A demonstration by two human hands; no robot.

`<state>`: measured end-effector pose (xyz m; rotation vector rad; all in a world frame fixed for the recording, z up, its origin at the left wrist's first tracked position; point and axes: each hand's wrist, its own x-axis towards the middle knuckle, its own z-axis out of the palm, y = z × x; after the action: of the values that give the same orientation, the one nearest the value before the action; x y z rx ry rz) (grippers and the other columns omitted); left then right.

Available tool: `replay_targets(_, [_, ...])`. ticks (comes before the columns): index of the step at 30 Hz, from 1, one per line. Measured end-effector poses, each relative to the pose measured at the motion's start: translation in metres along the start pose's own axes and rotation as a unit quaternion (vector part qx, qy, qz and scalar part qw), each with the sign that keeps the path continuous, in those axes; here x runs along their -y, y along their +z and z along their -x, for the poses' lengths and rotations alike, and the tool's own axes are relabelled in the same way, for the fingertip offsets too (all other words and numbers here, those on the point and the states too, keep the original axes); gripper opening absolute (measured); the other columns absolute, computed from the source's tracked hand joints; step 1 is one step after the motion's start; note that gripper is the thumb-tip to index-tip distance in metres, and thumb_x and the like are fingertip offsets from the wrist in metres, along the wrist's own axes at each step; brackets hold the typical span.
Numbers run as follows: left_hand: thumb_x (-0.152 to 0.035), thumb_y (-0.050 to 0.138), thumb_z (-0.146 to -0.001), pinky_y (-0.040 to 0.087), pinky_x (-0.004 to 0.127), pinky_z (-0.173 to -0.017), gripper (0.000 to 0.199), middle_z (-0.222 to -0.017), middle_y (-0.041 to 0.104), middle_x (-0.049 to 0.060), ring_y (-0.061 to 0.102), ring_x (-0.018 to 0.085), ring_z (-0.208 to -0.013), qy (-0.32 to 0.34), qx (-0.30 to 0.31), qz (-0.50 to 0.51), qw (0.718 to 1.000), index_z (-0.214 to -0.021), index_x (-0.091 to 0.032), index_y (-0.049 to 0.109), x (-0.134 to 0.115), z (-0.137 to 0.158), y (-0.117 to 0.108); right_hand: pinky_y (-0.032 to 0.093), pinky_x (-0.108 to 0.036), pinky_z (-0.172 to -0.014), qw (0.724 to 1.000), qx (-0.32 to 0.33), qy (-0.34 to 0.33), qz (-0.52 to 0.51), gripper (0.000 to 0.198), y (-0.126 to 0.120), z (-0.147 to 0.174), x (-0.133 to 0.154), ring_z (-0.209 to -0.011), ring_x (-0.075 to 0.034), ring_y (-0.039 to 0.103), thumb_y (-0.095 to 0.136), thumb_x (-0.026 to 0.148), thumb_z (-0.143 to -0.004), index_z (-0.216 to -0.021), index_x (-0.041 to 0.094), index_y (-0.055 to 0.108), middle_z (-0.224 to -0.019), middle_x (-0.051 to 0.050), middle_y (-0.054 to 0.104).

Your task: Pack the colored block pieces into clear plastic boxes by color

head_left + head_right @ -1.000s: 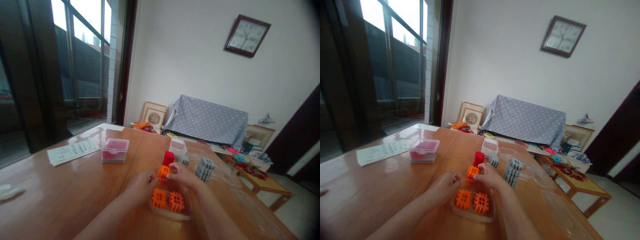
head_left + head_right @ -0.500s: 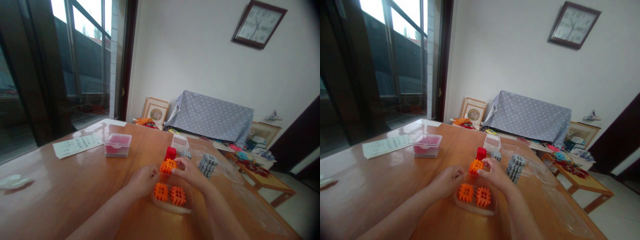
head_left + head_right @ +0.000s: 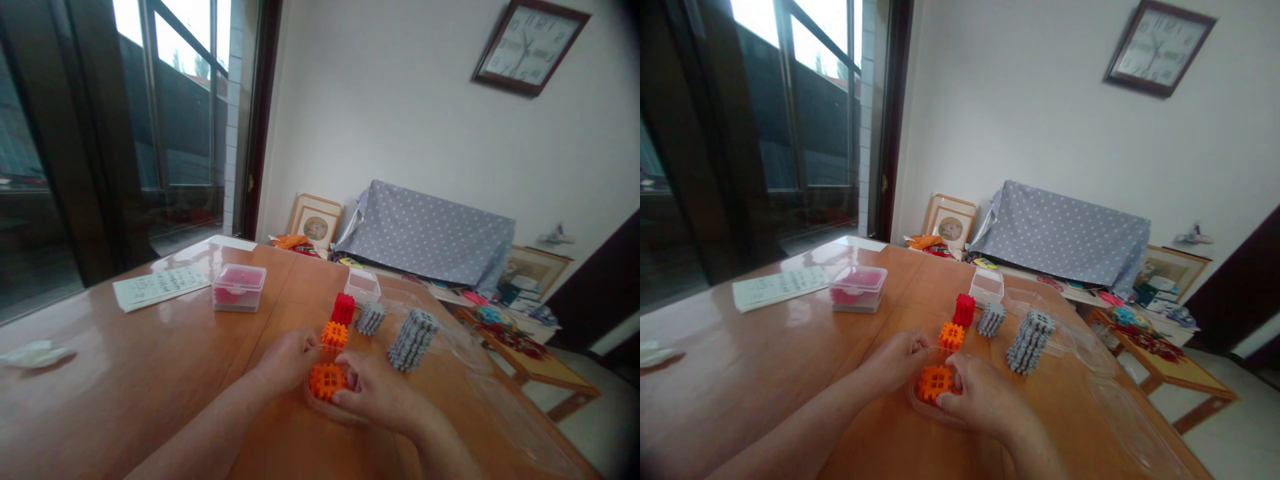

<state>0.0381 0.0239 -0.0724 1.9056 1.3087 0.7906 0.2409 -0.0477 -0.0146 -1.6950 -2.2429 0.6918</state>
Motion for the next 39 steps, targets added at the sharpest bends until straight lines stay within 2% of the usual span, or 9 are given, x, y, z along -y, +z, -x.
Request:
replay_targets(7, [-0.041,0.06,-0.084,0.025,0.026,-0.053,0.023,-0.075,0.068,0.0,0.057,0.016,-0.068,-0.003,-0.004,-0.021,1.0,-0.081,-0.019,0.066,-0.001,0.001,-0.001,0.026,-0.025,-0.053,0.999,0.015,-0.011,0.042,0.016,0.008,-0.01,0.0,-0.064,-0.012,0.053,0.071,0.032,-0.076,-0.087,0.022,0.064,-0.075,0.004,0.065])
replay_targets(13, [-0.049,0.062,-0.084,0.027,0.026,-0.053,0.031,-0.074,0.069,0.001,0.057,0.016,-0.067,-0.006,0.002,-0.01,1.0,-0.083,-0.018,0.067,0.0,0.0,-0.002,0.029,-0.025,-0.057,0.999,0.017,-0.015,0.025,0.022,0.01,-0.014,-0.002,-0.069,-0.013,0.057,0.074,0.032,-0.074,-0.092,0.022,0.067,-0.082,0.003,0.069])
replay_targets(17, [-0.043,0.06,-0.085,0.026,0.026,-0.053,0.025,-0.074,0.068,0.0,0.057,0.016,-0.068,-0.004,0.0,-0.011,1.0,-0.083,-0.018,0.067,0.002,0.0,0.0,0.03,-0.026,-0.057,1.0,0.012,-0.003,0.017,0.023,0.007,-0.011,-0.005,-0.067,-0.014,0.058,0.075,0.037,-0.076,-0.091,0.022,0.067,-0.079,0.002,0.069])
replay_targets(20, [-0.04,0.06,-0.084,0.026,0.026,-0.053,0.022,-0.075,0.068,0.0,0.057,0.016,-0.068,-0.01,0.0,-0.009,1.0,-0.082,-0.018,0.066,0.001,-0.001,0.0,0.028,-0.026,-0.056,0.999,-0.003,0.002,0.037,0.023,0.006,-0.01,-0.005,-0.066,-0.015,0.057,0.077,0.036,-0.072,-0.088,0.022,0.067,-0.079,0.001,0.07])
replay_targets(28, [-0.05,0.061,-0.085,0.027,0.025,-0.054,0.032,-0.075,0.068,0.0,0.057,0.016,-0.068,-0.004,0.002,-0.001,1.0,-0.082,-0.018,0.066,0.001,0.0,0.0,0.028,-0.027,-0.058,0.997,0.0,-0.039,0.066,0.024,0.014,-0.018,-0.006,-0.072,-0.017,0.061,0.075,0.029,-0.07,-0.094,0.025,0.073,-0.086,0.0,0.074])
replay_targets(35, [-0.052,0.061,-0.084,0.026,0.026,-0.053,0.035,-0.074,0.067,0.0,0.056,0.016,-0.067,-0.007,0.001,-0.01,1.0,-0.082,-0.018,0.067,0.002,-0.001,0.001,0.028,-0.028,-0.06,0.996,-0.013,-0.048,0.076,0.025,0.016,-0.02,-0.012,-0.075,-0.019,0.062,0.077,0.039,-0.075,-0.096,0.025,0.073,-0.088,0.0,0.074])
replay_targets(39, [-0.054,0.061,-0.085,0.025,0.026,-0.053,0.037,-0.072,0.066,0.0,0.056,0.016,-0.066,-0.005,-0.001,-0.013,1.0,-0.081,-0.018,0.066,0.001,0.0,0.001,0.028,-0.028,-0.06,0.997,-0.012,-0.042,0.07,0.025,0.015,-0.019,-0.012,-0.073,-0.019,0.061,0.078,0.038,-0.074,-0.095,0.025,0.073,-0.087,0.0,0.074])
